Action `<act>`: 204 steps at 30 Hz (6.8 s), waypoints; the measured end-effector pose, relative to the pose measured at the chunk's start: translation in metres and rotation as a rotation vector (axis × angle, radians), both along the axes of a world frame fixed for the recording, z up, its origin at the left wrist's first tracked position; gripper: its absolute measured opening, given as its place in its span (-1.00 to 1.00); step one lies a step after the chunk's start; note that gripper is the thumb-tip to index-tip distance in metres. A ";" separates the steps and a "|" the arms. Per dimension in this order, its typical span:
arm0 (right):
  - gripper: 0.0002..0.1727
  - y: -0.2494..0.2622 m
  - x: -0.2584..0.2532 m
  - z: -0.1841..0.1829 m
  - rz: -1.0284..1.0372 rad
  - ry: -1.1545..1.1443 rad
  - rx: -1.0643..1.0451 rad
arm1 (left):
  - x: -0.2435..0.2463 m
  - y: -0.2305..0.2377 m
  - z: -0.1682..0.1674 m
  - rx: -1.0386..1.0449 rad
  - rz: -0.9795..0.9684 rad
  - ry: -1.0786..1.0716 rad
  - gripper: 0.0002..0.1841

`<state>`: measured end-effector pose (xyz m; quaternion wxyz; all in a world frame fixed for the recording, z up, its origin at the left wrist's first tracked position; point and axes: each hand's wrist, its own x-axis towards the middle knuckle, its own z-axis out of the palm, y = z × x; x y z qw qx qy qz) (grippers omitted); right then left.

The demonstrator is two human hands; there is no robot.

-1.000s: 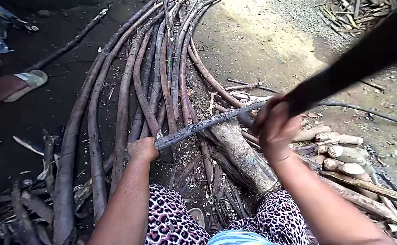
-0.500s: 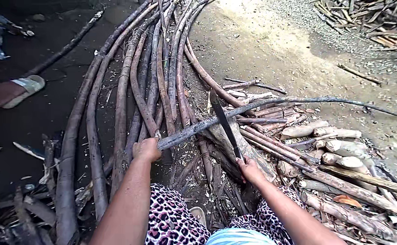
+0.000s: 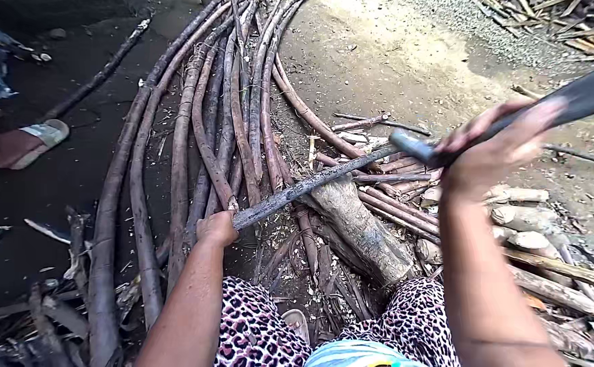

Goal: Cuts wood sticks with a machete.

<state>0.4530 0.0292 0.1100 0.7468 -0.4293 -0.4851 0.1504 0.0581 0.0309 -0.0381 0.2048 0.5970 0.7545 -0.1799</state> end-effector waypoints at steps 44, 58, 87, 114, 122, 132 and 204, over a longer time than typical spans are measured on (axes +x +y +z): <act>-0.46 -0.058 -0.059 -0.170 0.661 0.374 -1.500 | -0.002 0.007 -0.024 0.322 -0.117 -0.105 0.25; -0.71 -0.051 -0.057 -0.008 0.484 -0.431 -0.531 | 0.002 0.019 -0.039 0.134 -0.137 -0.062 -0.27; -0.61 -0.072 -0.055 -0.167 0.442 -0.089 -1.307 | 0.016 0.004 0.005 0.386 -0.124 -0.090 -0.40; -0.50 -0.065 -0.052 -0.204 0.407 -0.632 -1.569 | 0.010 0.034 -0.034 0.343 -0.219 -0.079 -0.22; -0.60 -0.092 -0.027 -0.165 0.457 0.288 -1.277 | 0.007 0.035 -0.034 0.275 -0.205 -0.091 -0.27; -0.58 -0.007 0.030 0.006 0.078 0.120 0.002 | 0.009 0.040 -0.034 0.211 -0.192 -0.047 -0.19; -0.58 -0.103 -0.019 -0.169 0.317 -0.491 -1.205 | 0.016 0.062 -0.001 -0.244 -0.113 -0.246 -0.40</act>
